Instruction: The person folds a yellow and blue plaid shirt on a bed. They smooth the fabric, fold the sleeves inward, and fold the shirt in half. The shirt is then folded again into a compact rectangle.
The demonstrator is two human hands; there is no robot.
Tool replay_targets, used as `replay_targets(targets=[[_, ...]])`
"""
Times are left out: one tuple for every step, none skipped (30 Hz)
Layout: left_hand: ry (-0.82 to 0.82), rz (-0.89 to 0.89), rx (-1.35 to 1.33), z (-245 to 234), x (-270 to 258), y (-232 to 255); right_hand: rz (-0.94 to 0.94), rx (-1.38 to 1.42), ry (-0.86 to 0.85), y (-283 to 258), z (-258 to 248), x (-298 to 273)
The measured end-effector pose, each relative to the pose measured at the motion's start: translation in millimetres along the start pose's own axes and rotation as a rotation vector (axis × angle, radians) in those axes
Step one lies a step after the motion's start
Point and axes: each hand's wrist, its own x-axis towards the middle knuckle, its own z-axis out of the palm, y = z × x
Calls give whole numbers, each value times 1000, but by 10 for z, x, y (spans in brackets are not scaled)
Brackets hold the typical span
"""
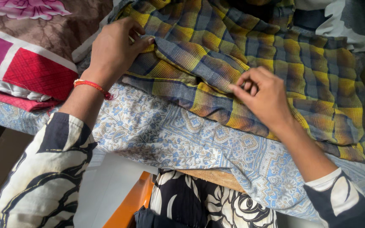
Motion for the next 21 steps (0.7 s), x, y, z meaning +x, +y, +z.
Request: replay_targets(targets=[[16,-30,-4,-15,-9,19,-43,-8,-27,-69,32,-72],[11,-40,23,-40,-15,31,-87,-15,-55,-113,59,-104],[6,-47,51,-65,-16,36,-196,-97,22,-137,88,-104],[1,-55,79,-78,-20,41,-306,-178,99,-145,115,-106],[-15,-48,113,-87,-28,43,-418,-258,176,-136,132,-99],[-32,-42,146,-92,-44,44,-421,-280,211,-119,156,-66],[-48,-35,179,-94,-52,40,-423,-303,247,-102,194,-8],[-109,-70,121,-101,-49,31,-426,-325,282,-81,220,45],[-169,-106,63,-113,-44,20,-347,-259,262,-59,223,89],[-230,-141,4,-117,-45,11,-268,-193,241,-44,219,131],[-241,0,-53,-119,-64,-3,-189,-130,217,-35,210,164],[-251,141,-110,-142,-90,-29,-122,-39,187,-26,178,203],[-262,285,-165,-168,-99,-54,-53,54,157,-18,124,247],[-276,224,-186,-183,-109,-72,15,147,127,-21,87,271],[-293,161,-206,-200,-135,-87,-93,123,116,-21,53,254],[-311,98,-227,-215,-159,-99,-200,98,103,-6,-5,225],[-297,110,-215,-235,-181,-109,-311,71,89,0,-41,207],[-284,121,-203,-262,-201,-117,-317,18,-28,4,-58,183],[-270,133,-192,-279,-215,-116,-323,-36,-146,18,-89,152],[-306,122,-135,-276,-225,-103,-328,-90,-264,35,-106,124],[-344,112,-76,-264,-237,-82,-426,-112,-229,56,-98,97]])
